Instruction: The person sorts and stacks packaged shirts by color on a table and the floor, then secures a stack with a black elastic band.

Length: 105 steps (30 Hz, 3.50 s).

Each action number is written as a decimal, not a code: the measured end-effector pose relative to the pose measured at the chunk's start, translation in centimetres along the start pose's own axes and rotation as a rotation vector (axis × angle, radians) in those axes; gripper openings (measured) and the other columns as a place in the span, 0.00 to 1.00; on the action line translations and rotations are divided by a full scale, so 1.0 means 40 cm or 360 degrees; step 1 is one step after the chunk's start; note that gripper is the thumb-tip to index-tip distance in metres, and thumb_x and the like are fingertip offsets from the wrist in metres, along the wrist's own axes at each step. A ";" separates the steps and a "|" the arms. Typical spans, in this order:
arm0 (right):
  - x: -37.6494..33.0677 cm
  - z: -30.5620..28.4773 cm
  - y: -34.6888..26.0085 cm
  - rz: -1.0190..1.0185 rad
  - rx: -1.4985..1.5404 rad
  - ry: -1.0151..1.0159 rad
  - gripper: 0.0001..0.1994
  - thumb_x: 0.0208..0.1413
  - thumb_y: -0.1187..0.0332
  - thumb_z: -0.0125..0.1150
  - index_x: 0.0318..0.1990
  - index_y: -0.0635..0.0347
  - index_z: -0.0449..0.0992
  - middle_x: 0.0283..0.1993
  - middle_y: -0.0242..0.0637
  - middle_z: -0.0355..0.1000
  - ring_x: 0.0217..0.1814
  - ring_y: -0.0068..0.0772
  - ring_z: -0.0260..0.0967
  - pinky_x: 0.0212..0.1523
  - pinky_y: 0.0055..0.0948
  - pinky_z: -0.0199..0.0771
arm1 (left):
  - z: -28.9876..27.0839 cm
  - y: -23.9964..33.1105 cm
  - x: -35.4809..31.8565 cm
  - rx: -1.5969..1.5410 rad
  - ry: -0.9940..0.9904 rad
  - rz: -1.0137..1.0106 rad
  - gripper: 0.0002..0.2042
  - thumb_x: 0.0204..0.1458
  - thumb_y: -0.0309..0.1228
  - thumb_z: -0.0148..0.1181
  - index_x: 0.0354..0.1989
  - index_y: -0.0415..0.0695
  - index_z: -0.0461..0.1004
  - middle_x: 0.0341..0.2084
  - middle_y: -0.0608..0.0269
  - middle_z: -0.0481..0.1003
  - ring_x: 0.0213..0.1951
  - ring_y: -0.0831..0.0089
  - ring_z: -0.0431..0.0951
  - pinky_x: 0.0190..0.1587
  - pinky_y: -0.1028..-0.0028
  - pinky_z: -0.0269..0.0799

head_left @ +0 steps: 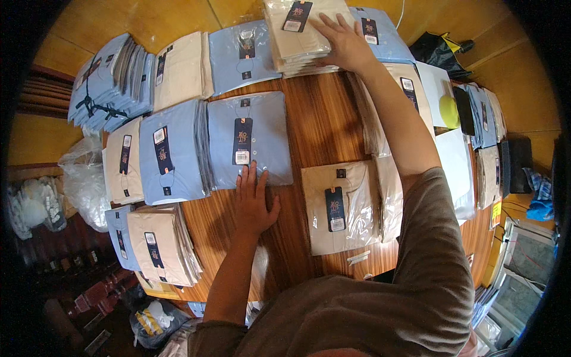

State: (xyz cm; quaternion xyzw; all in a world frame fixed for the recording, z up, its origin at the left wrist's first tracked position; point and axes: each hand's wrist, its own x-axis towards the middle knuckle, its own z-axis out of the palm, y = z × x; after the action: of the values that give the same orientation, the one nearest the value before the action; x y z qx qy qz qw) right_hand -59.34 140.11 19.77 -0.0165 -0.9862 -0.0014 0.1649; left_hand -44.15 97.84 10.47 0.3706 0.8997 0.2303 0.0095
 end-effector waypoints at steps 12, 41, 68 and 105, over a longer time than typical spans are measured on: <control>0.032 -0.198 -0.025 -0.0400 0.0520 0.0250 0.18 0.64 0.60 0.55 0.58 0.54 0.77 0.52 0.55 0.77 0.53 0.55 0.76 0.56 0.45 0.74 | 0.016 -0.006 -0.025 0.0058 0.0103 0.0071 0.32 0.54 0.35 0.62 0.67 0.38 0.64 0.75 0.41 0.51 0.75 0.41 0.49 0.74 0.42 0.45; -1.183 -0.332 -1.069 0.0249 0.0923 -0.0408 0.29 0.51 0.71 0.71 0.62 0.62 0.72 0.73 0.52 0.61 0.74 0.61 0.58 0.72 0.53 0.60 | -0.075 -0.070 -0.688 -0.3008 -0.0934 -0.1056 0.23 0.67 0.32 0.56 0.68 0.39 0.63 0.60 0.59 0.72 0.59 0.69 0.74 0.61 0.65 0.71; -0.975 -0.374 -0.895 -0.0231 0.0605 0.0057 0.30 0.43 0.70 0.78 0.57 0.60 0.75 0.62 0.52 0.70 0.65 0.60 0.67 0.65 0.47 0.69 | -0.242 0.073 -0.735 -0.1230 -0.0085 -0.0420 0.24 0.60 0.26 0.59 0.66 0.41 0.65 0.44 0.37 0.79 0.47 0.49 0.82 0.50 0.59 0.74; -0.104 -0.313 -1.433 0.0359 0.1613 -0.0251 0.19 0.62 0.58 0.63 0.45 0.70 0.79 0.32 0.55 0.80 0.34 0.41 0.81 0.38 0.37 0.79 | -0.823 -0.701 -0.463 -0.1543 0.0890 -0.0758 0.18 0.65 0.31 0.59 0.60 0.37 0.73 0.45 0.62 0.81 0.40 0.80 0.79 0.37 0.79 0.75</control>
State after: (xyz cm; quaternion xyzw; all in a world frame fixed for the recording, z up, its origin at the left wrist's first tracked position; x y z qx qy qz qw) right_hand -53.24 82.58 30.41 -0.0409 -0.8646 0.4950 0.0765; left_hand -55.47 54.64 25.22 0.0380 0.7188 0.6941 -0.0084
